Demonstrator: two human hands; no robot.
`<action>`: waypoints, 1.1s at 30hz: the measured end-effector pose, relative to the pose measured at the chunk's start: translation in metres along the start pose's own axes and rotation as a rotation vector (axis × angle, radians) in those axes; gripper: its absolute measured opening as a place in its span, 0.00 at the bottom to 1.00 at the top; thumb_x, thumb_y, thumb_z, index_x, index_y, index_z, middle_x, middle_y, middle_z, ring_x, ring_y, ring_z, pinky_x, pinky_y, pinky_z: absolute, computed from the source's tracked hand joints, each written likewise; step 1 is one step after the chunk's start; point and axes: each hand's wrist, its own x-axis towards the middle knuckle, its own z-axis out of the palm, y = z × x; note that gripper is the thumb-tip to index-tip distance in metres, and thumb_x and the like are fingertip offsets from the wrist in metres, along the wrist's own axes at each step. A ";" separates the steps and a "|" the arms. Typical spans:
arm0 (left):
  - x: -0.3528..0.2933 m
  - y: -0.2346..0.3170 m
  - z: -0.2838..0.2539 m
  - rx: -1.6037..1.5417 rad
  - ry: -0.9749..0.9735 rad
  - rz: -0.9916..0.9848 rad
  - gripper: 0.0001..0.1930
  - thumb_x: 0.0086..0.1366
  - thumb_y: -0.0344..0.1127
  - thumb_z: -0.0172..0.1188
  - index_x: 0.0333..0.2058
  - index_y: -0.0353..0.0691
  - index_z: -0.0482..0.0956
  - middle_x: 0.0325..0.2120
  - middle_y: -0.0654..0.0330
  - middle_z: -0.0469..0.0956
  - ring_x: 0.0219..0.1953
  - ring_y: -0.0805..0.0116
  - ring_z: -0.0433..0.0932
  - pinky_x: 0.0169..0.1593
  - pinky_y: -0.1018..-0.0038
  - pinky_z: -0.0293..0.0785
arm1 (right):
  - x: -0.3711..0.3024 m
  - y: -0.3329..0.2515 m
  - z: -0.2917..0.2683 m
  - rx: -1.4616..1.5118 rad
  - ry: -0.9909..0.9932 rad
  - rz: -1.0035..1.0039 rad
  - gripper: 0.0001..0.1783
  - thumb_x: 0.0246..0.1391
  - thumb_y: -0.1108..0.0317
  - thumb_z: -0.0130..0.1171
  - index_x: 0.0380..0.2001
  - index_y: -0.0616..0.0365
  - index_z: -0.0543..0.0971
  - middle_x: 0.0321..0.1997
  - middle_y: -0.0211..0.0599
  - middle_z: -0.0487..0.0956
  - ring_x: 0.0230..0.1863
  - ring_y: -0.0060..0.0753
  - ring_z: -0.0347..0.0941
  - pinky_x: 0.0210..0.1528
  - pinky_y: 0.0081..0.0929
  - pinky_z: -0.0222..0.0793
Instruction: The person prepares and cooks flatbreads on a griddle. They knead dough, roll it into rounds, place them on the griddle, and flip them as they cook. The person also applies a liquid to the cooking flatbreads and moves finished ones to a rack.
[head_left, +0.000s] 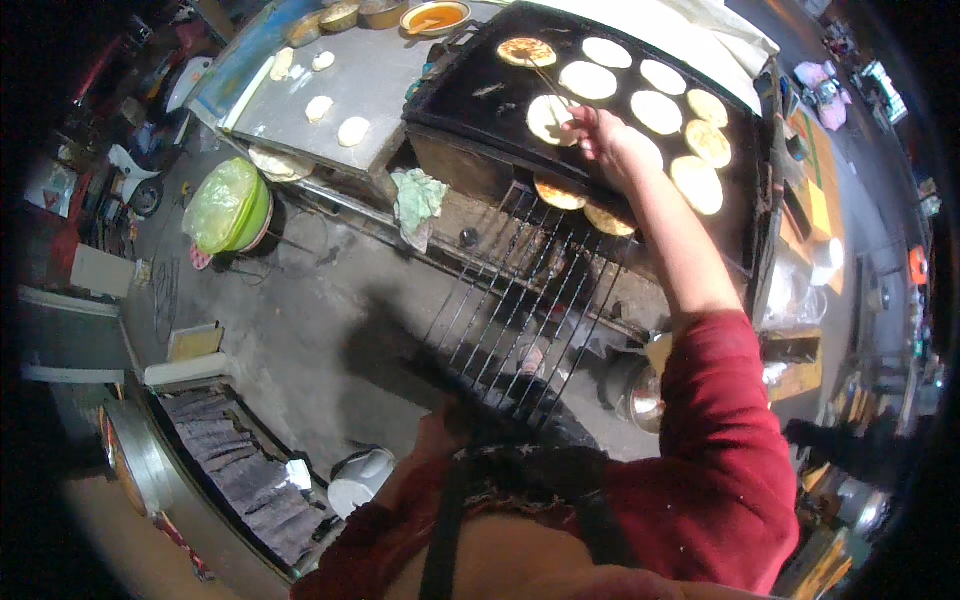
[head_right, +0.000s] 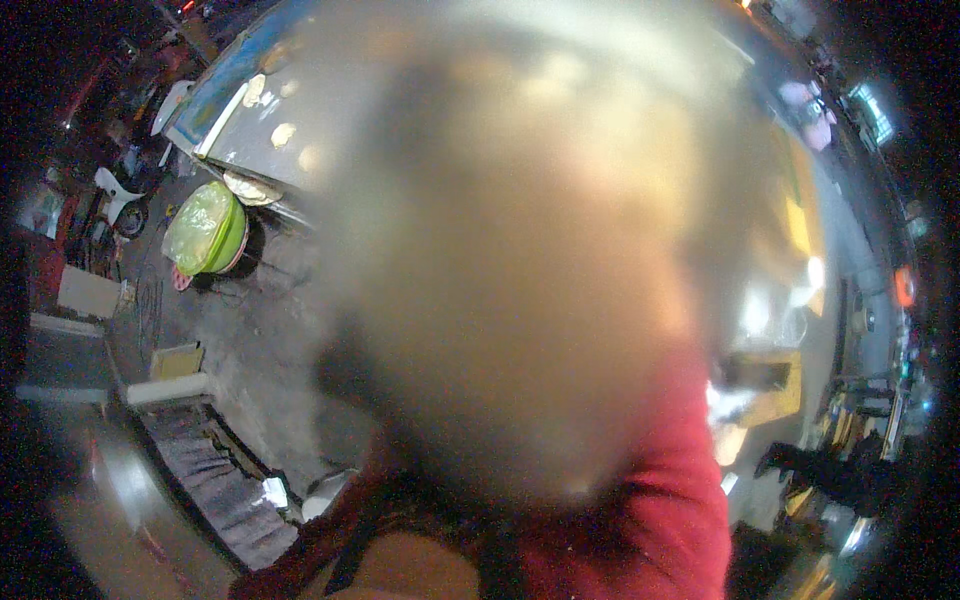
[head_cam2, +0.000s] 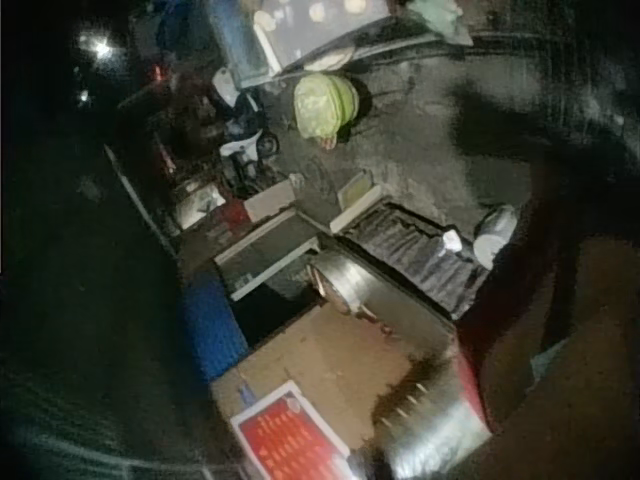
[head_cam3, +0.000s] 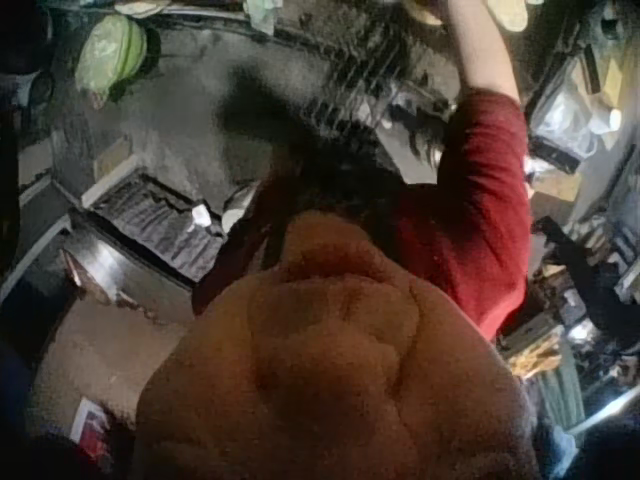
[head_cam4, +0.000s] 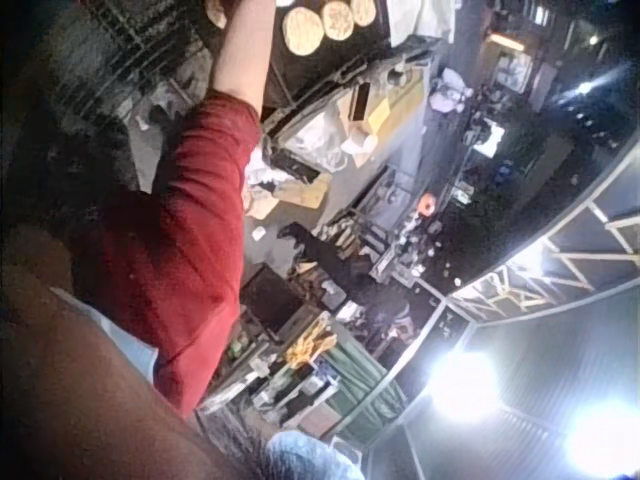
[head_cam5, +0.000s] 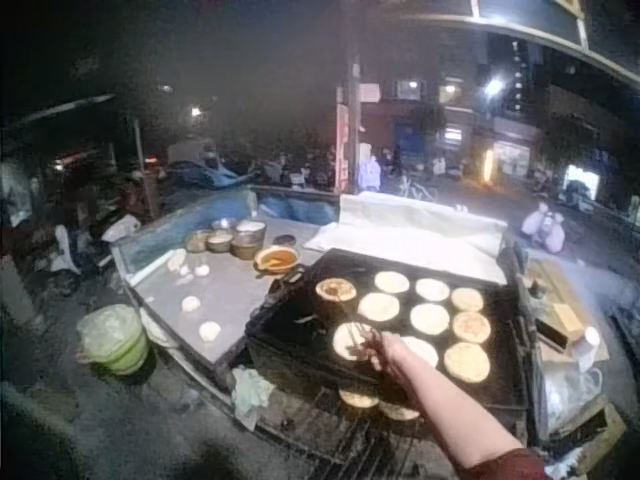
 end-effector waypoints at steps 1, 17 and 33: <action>-0.002 -0.001 0.000 -0.186 0.002 -0.064 0.32 0.42 0.48 0.69 0.48 0.44 0.74 0.37 0.46 0.80 0.42 0.48 0.79 0.45 0.60 0.76 | 0.008 -0.001 0.003 -0.003 0.015 0.028 0.18 0.64 0.60 0.38 0.45 0.56 0.76 0.29 0.27 0.76 0.18 0.16 0.58 0.19 0.13 0.56; 0.012 0.057 -0.074 -0.217 -0.188 -0.013 0.28 0.34 0.36 0.71 0.40 0.37 0.78 0.32 0.50 0.80 0.34 0.55 0.80 0.38 0.65 0.75 | -0.344 0.152 -0.026 -0.014 0.171 0.051 0.16 0.49 0.55 0.66 0.34 0.57 0.82 0.17 0.18 0.73 0.15 0.09 0.60 0.16 0.12 0.49; 0.026 0.048 -0.073 -0.533 -0.135 -0.093 0.28 0.36 0.43 0.72 0.40 0.40 0.79 0.34 0.55 0.81 0.38 0.59 0.81 0.43 0.66 0.76 | -0.361 0.186 -0.109 -0.084 0.289 0.079 0.10 0.53 0.70 0.59 0.37 0.64 0.79 0.34 0.32 0.81 0.34 0.20 0.75 0.39 0.16 0.69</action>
